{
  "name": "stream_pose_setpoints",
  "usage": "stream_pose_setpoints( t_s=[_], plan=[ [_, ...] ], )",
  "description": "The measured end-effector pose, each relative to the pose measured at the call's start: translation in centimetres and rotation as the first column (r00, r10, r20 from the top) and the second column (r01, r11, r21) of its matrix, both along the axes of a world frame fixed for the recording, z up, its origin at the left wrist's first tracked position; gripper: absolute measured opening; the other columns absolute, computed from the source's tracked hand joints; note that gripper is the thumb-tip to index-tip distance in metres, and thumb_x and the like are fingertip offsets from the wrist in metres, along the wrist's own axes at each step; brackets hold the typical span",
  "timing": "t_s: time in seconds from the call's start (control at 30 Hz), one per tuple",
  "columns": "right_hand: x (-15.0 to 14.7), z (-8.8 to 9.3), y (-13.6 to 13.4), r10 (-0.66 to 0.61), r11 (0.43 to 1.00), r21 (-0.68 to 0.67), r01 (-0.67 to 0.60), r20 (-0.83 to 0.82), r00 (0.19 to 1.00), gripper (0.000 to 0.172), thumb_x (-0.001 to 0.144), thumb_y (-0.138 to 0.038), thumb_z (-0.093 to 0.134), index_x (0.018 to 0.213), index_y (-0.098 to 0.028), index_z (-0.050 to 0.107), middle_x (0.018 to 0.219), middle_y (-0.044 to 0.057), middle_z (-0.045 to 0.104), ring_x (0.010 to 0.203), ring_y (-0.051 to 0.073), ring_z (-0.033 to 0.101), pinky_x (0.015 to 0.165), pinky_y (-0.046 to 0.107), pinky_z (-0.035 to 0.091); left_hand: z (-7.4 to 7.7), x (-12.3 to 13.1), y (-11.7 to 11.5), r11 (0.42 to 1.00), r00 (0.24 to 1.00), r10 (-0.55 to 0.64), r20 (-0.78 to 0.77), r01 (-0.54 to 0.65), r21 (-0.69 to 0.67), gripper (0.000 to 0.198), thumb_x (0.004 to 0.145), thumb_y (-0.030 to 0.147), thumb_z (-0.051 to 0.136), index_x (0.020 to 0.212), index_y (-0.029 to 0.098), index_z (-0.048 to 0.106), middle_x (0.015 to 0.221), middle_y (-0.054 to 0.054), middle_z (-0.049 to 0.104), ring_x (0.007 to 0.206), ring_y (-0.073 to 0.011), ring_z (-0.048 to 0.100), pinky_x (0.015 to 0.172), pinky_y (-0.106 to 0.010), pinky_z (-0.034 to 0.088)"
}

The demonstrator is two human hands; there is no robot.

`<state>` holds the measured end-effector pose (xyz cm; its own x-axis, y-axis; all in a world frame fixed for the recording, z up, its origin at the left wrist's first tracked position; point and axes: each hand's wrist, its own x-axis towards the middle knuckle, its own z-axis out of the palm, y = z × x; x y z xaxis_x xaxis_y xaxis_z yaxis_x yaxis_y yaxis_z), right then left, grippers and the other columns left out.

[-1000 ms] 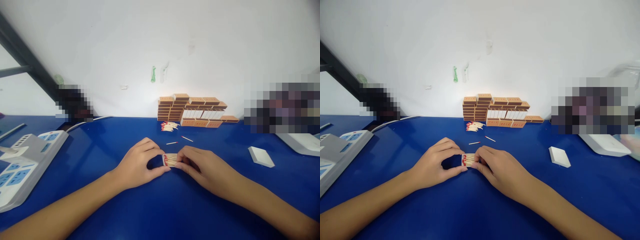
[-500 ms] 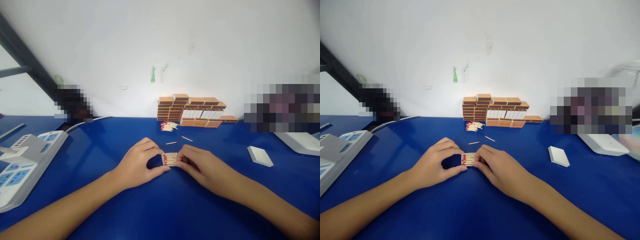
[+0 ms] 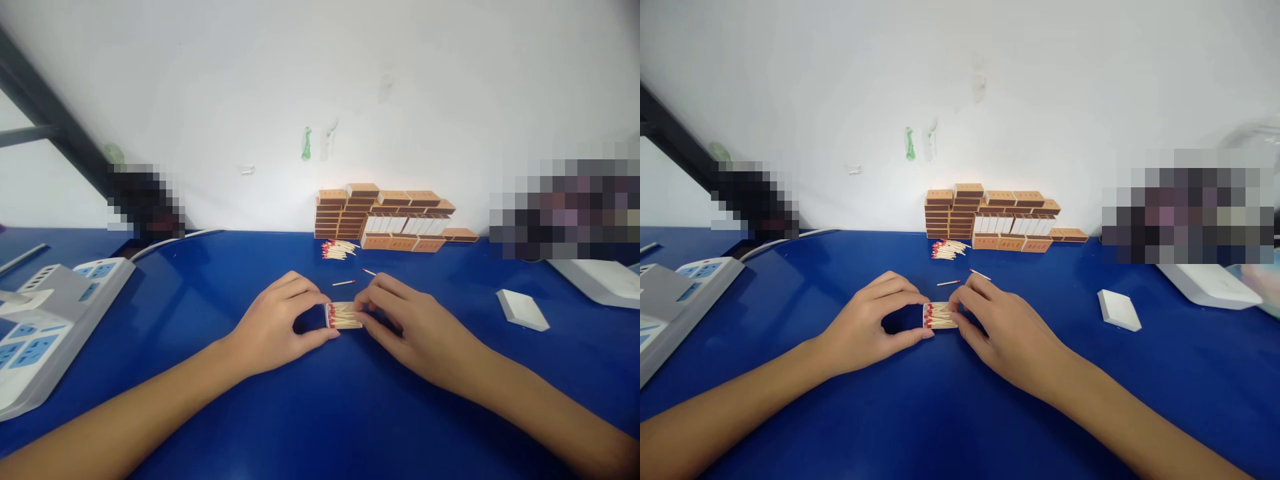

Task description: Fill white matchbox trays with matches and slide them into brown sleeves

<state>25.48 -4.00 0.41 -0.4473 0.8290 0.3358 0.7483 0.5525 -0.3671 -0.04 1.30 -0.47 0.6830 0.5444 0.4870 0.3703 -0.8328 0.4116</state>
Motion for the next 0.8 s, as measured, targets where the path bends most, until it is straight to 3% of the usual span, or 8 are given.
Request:
stream_pose_setpoints(
  t_s=[0.47,0.63,0.8],
  plan=[
    [0.34,-0.7,0.04,0.062,0.992,0.105,-0.073,0.11,0.992,0.02,0.108,-0.032,0.051,0.107,-0.02,0.067,0.098,0.005,0.062,0.074,0.017,0.064,0.065,0.03,0.051,0.24,0.01,-0.01,1.0,1.0,-0.025,-0.015,0.025,-0.008,0.031,0.092,0.04,0.078,0.114,0.018,0.072,0.108,-0.007,0.072,0.1,-0.0217,0.062,0.091,-0.039,0.054],
    [0.05,-0.55,-0.06,0.05,0.988,0.142,-0.06,0.077,0.996,0.011,0.106,-0.027,0.055,0.104,-0.02,0.063,0.098,0.004,0.065,0.073,0.016,0.064,0.062,0.028,0.049,0.43,0.05,-0.13,0.997,0.996,-0.072,-0.048,0.07,-0.045,0.032,0.092,0.039,0.078,0.115,0.018,0.071,0.113,-0.007,0.07,0.101,-0.0212,0.062,0.093,-0.038,0.053],
    [-0.19,-0.44,-0.1,0.062,0.987,0.142,-0.077,0.107,0.992,0.015,0.107,-0.025,0.053,0.102,-0.019,0.066,0.095,0.004,0.063,0.072,0.016,0.063,0.064,0.029,0.05,0.37,0.19,-0.14,0.997,0.997,-0.074,-0.026,0.074,-0.028,0.031,0.092,0.038,0.078,0.114,0.018,0.07,0.112,-0.007,0.07,0.101,-0.0215,0.062,0.092,-0.039,0.054]
  ],
)
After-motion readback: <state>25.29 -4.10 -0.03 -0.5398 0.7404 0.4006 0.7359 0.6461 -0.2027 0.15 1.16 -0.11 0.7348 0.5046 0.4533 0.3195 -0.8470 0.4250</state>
